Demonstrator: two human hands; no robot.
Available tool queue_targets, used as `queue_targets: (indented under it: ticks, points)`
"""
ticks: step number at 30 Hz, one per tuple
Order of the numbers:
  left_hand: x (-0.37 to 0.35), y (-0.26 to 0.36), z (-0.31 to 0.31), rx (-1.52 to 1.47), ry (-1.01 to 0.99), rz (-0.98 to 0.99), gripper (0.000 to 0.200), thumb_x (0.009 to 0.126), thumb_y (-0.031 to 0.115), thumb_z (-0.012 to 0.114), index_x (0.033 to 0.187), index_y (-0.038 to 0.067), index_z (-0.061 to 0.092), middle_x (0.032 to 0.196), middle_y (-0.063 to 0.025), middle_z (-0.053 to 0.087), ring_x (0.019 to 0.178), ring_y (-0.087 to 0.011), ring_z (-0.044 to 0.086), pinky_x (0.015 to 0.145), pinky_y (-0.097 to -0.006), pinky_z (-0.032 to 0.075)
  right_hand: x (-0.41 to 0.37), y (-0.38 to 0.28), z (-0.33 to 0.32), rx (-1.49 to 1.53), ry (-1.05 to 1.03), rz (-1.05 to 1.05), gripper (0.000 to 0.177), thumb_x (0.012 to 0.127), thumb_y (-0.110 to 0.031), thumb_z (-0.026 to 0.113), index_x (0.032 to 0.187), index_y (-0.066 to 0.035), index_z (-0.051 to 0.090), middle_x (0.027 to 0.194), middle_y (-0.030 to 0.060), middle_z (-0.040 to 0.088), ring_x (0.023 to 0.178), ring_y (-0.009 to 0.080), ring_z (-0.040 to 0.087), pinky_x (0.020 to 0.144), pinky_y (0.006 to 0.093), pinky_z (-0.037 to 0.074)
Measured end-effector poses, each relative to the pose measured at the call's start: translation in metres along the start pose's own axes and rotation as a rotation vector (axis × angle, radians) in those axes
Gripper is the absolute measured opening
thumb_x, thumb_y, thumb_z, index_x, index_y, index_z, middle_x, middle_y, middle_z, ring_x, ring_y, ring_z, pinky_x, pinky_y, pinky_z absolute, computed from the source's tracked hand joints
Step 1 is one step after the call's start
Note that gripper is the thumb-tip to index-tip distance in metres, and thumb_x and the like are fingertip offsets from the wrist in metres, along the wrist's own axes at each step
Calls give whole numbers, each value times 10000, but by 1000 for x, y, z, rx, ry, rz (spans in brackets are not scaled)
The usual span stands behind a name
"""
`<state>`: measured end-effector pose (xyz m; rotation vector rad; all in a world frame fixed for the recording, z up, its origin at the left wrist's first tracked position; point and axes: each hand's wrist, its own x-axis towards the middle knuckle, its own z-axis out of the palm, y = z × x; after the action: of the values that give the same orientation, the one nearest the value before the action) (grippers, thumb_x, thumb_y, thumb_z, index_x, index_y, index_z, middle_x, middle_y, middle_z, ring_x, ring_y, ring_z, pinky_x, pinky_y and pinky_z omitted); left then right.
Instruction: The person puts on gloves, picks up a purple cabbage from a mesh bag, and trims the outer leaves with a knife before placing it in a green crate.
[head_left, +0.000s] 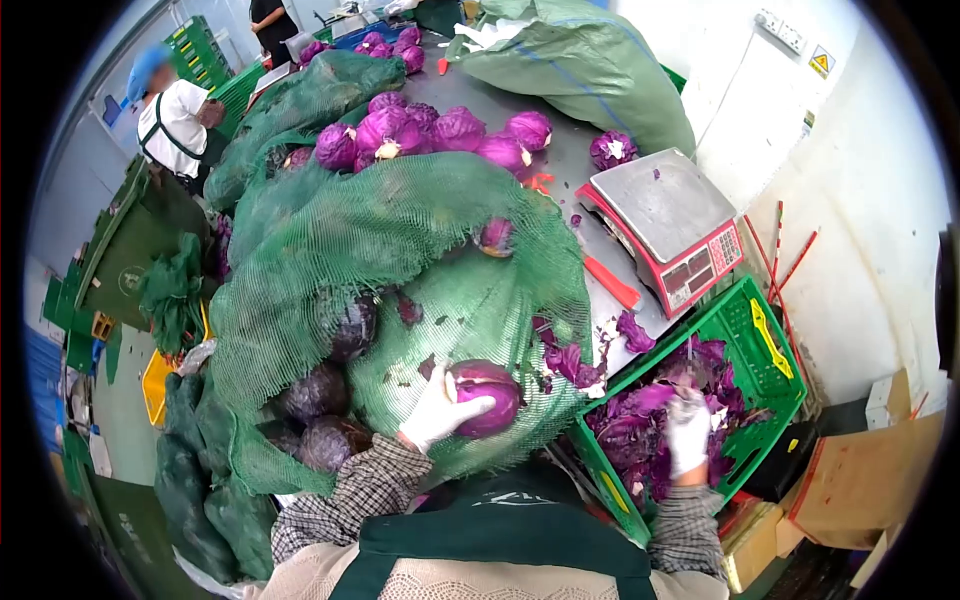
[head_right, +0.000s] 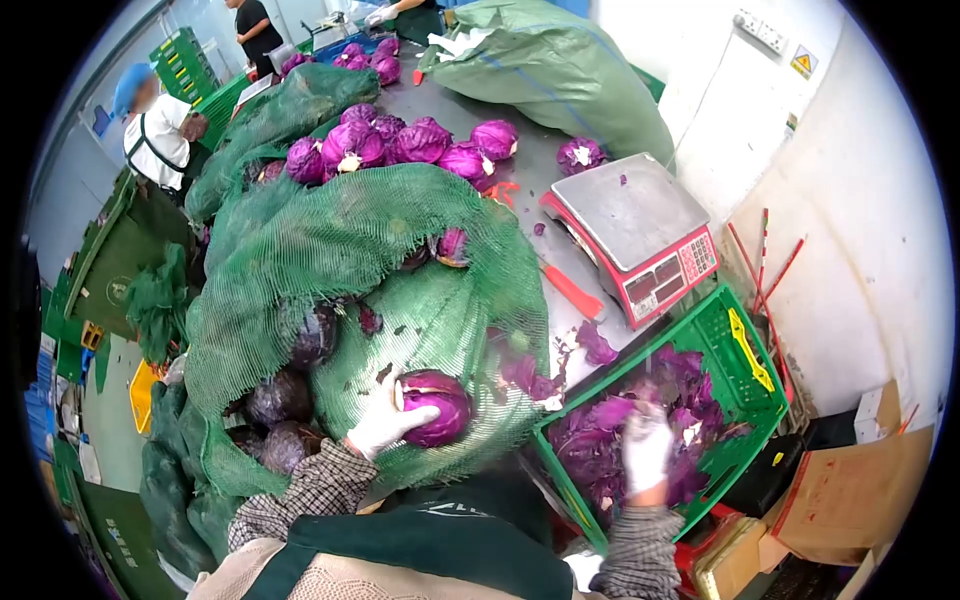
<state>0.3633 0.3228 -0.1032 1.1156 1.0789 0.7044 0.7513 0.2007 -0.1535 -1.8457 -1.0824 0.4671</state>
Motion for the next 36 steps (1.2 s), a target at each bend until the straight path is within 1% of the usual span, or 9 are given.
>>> queue_targets:
  ticks: [3,9,17,19,20,23,25,27,36]
  points:
    - [3,0,13,615,20,144,1258,571,540,805,1402,-134,143,1292,-296,437,1240,-377,429,1051,-414,347,0,-115,-15,-577,-175,212,564,837,-144,668,1317,34,432,1014,162,644,803,227,644,718,302,535]
    - [3,21,34,1005,-97,172,1280,565,589,771,1415,-116,125,1284,-309,406,1205,-423,400,1046,-445,329,-29,-128,125,-22,-448,-516,548,773,-284,741,1186,22,551,1074,190,623,1007,324,596,906,392,455]
    - [-10,23,31,991,-55,212,1277,577,571,769,1406,-136,103,1304,-306,387,1212,-428,365,1060,-441,299,-18,-134,125,-223,-486,-376,232,794,-110,591,1013,-44,627,935,175,642,812,300,644,679,360,543]
    - [-12,14,23,754,-68,206,1286,569,523,803,1409,-137,88,1322,-303,379,1237,-411,377,1066,-423,302,-15,-103,134,-165,-269,-513,223,806,-46,548,1019,-41,611,874,125,643,691,236,632,579,299,521]
    - [-12,2,14,552,-88,217,1288,566,510,813,1409,-137,86,1326,-302,379,1242,-405,383,1066,-420,306,-9,-88,120,51,-368,-267,216,831,22,478,1010,-31,587,839,51,607,615,138,557,503,213,448]
    - [-7,-20,-6,433,-69,193,1296,551,478,838,1408,-138,86,1330,-302,389,1248,-386,407,1055,-410,331,21,-8,61,96,-149,-14,139,802,-49,616,936,-25,643,870,138,655,778,223,640,714,315,520]
    - [-5,-2,7,509,-106,191,1297,548,490,831,1408,-138,90,1326,-302,395,1238,-399,409,1049,-412,339,11,-71,51,-256,-228,-402,310,787,-117,694,1071,-22,615,1003,165,631,918,244,617,823,341,500]
    - [-4,24,31,859,-93,199,1290,544,504,810,1412,-129,97,1286,-292,423,1190,-420,421,1032,-423,354,-11,-122,83,54,-389,-449,456,756,-192,755,1147,-22,595,1104,171,595,1007,273,585,893,360,473]
    - [-24,12,31,998,-118,450,1267,548,495,836,1427,-81,129,1292,-294,390,1204,-412,412,1052,-452,316,-15,-114,108,-140,-311,-418,209,833,-186,628,931,-2,642,848,172,646,746,314,639,682,367,517]
